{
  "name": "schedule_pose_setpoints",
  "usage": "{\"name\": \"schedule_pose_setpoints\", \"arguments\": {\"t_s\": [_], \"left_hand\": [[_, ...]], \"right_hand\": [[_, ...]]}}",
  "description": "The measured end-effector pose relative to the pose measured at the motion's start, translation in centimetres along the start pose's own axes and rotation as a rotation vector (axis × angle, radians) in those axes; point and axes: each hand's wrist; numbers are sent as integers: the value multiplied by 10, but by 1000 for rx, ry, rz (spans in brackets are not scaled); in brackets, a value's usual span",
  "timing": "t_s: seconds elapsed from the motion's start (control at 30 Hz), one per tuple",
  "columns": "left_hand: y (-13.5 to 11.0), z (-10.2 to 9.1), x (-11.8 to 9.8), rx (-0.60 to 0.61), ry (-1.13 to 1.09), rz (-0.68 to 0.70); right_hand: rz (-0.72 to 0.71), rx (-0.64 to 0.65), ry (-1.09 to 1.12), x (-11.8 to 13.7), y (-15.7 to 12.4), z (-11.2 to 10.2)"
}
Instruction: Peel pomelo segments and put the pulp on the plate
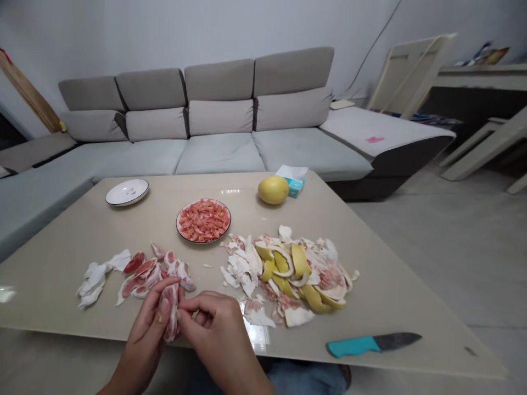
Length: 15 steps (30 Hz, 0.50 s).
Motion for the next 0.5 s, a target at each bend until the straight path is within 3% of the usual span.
{"name": "schedule_pose_setpoints", "arguments": {"t_s": [0.23,0.37,0.5], "left_hand": [[-7,10,-3,-129,214,226],[-9,9,0,-128,167,233],[-9,8,-3,-117,56,155]], "right_hand": [[-18,-15,-60,1,-3,6],[-31,-84,-142,-2,-4,15],[54,-19,-60,-1,-4,14]]}}
Point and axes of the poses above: each hand's wrist, its own y-axis towards the middle knuckle, its own z-axis out of the palm, x = y × z, and after that the axes turned 13 degrees about -y, right-handed
